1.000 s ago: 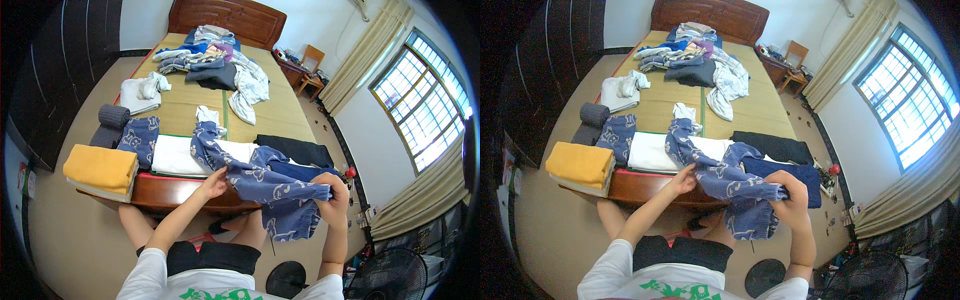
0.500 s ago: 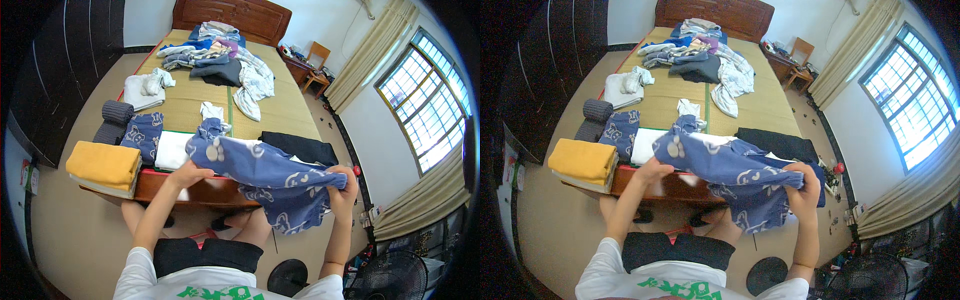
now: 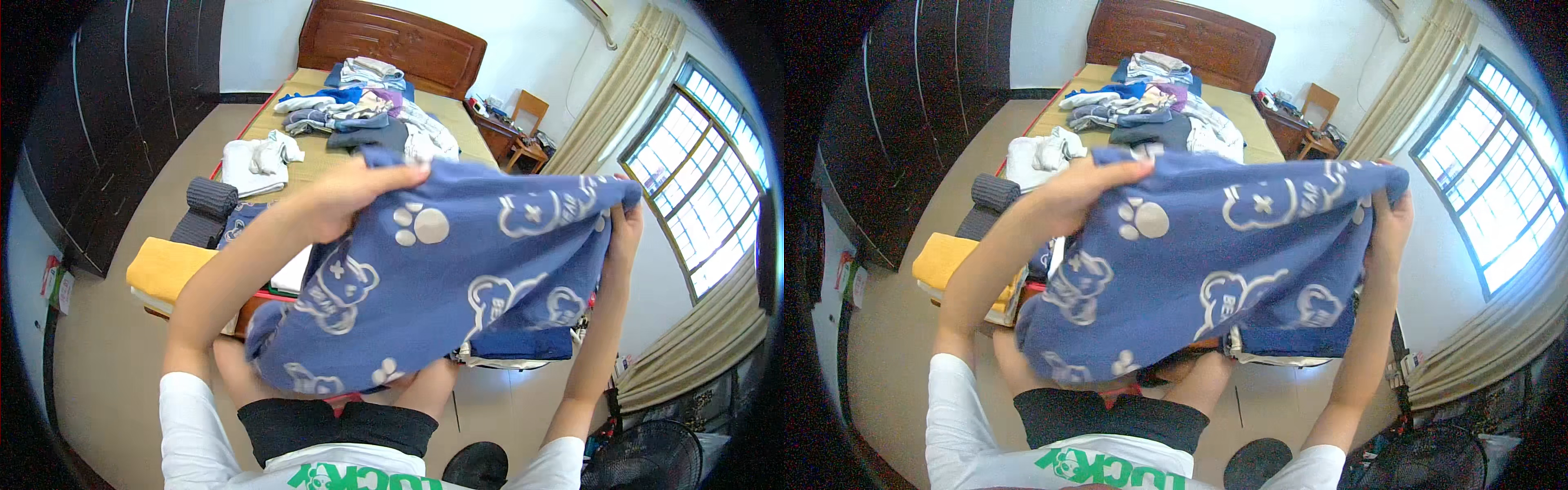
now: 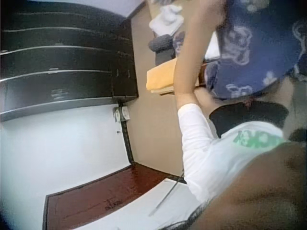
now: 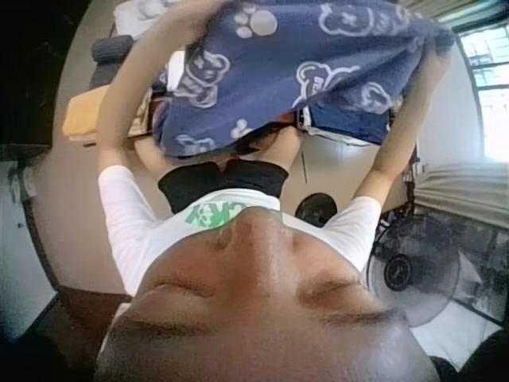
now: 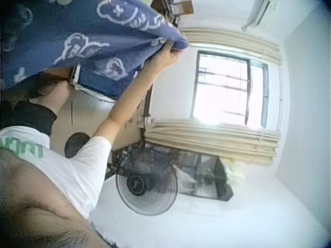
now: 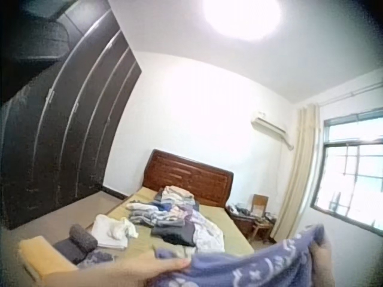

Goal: Fold various pieces of laundry on a bed or table surface.

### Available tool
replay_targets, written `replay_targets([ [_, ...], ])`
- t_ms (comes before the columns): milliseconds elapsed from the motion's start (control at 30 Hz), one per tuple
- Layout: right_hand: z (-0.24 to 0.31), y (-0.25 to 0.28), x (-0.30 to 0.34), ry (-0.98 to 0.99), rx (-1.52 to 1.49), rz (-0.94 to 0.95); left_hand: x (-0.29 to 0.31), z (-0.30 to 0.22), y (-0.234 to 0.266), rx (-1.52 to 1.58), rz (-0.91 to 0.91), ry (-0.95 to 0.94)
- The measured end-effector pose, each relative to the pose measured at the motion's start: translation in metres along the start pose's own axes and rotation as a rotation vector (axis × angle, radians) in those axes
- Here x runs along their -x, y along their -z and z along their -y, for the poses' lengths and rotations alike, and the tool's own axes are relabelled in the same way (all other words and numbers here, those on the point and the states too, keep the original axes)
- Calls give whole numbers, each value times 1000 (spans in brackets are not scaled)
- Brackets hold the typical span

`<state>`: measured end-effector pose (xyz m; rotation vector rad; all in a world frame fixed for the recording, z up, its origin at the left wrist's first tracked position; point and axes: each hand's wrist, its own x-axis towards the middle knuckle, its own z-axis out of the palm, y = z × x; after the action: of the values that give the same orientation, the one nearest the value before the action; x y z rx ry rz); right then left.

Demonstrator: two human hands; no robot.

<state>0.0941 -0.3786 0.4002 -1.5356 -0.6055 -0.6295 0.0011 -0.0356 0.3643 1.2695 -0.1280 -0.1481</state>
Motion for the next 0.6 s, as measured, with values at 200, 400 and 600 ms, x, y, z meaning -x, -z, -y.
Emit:
replay_targets([
  [200,24,-13,-11,-13,213,89,-5,35,34,175,77,93],
  [400,46,-16,-11,95,366,114,-6,52,40,123,204,49],
  [600,45,5,-16,94,409,144,0,60,45,222,106,38],
])
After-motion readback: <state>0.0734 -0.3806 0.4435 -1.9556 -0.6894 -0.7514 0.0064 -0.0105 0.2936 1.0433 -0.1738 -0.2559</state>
